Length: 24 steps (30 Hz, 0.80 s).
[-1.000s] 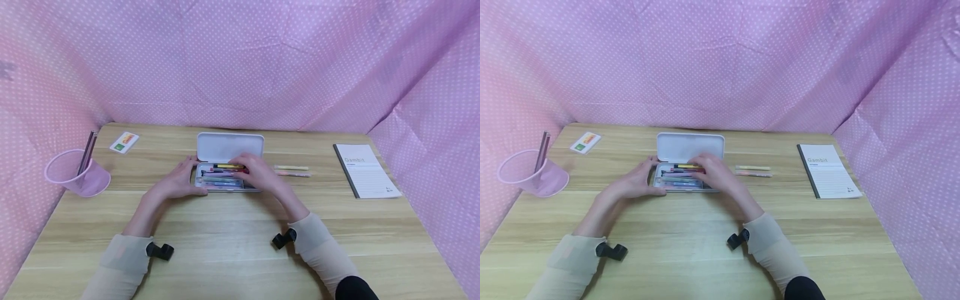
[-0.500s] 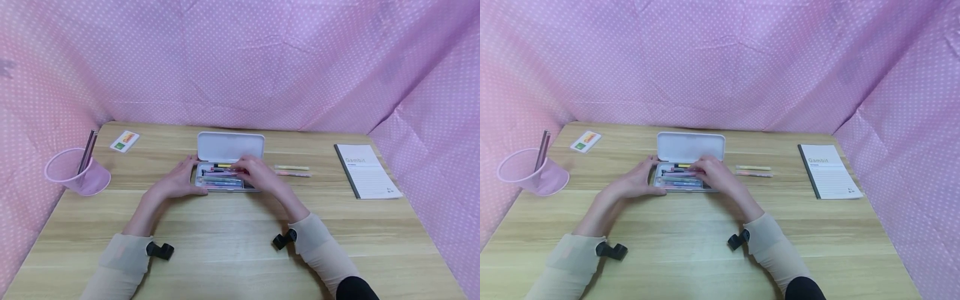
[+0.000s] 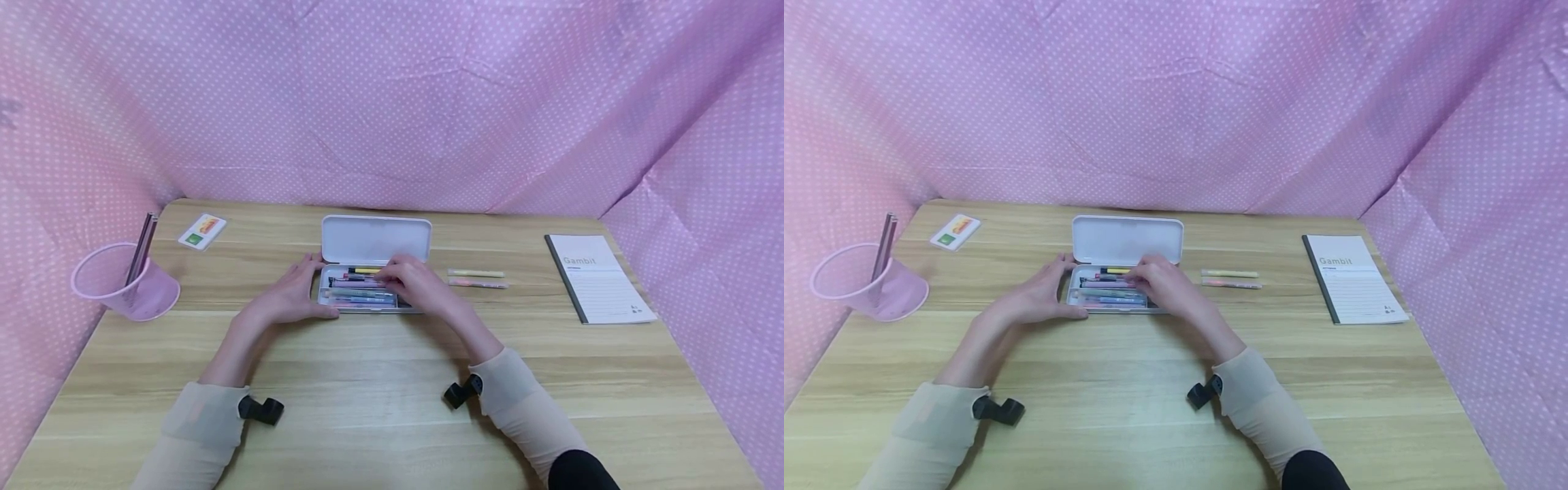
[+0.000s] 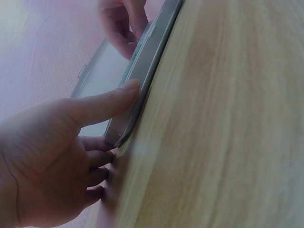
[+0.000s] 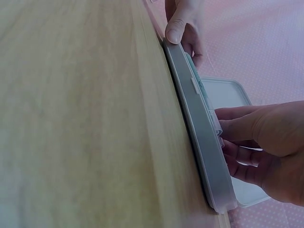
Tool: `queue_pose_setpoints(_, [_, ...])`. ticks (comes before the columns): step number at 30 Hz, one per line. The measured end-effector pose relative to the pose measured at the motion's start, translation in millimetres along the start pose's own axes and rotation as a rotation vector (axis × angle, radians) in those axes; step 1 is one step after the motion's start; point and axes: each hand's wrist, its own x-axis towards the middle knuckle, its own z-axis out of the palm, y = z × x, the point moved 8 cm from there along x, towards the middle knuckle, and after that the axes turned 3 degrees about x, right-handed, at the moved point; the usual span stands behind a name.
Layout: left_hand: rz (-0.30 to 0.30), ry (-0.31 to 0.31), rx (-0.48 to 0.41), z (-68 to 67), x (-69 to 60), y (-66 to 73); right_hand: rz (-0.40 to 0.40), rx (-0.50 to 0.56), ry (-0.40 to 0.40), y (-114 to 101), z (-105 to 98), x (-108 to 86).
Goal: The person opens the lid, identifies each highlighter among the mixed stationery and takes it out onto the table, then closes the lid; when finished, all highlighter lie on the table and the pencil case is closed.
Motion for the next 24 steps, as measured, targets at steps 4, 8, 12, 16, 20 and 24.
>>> queue_pose_setpoints(4, [-0.001, -0.001, 0.001, 0.1, 0.1, -0.1, 0.018, 0.01, -0.009, 0.7, 0.3, -0.1])
queue_pose_setpoints(8, [0.003, -0.001, -0.005, 0.1, -0.2, 0.1, 0.033, 0.014, -0.018, 1.2, 0.6, 0.1])
queue_pose_setpoints(12, [0.003, -0.001, -0.007, 0.2, -0.6, -0.1, 0.034, 0.014, -0.019, 1.5, 1.1, 0.2])
queue_pose_setpoints(16, [0.003, -0.001, -0.006, 0.5, -0.4, -0.4, 0.037, 0.009, -0.02, 1.5, 1.4, 0.2])
queue_pose_setpoints(20, [0.0, -0.001, -0.001, 0.9, 0.9, -1.0, 0.047, 0.003, -0.027, 1.1, 1.4, 0.2])
queue_pose_setpoints(24, [-0.005, -0.004, 0.006, 1.3, 1.0, -1.1, 0.053, 0.002, -0.03, -0.7, 0.6, -0.7])
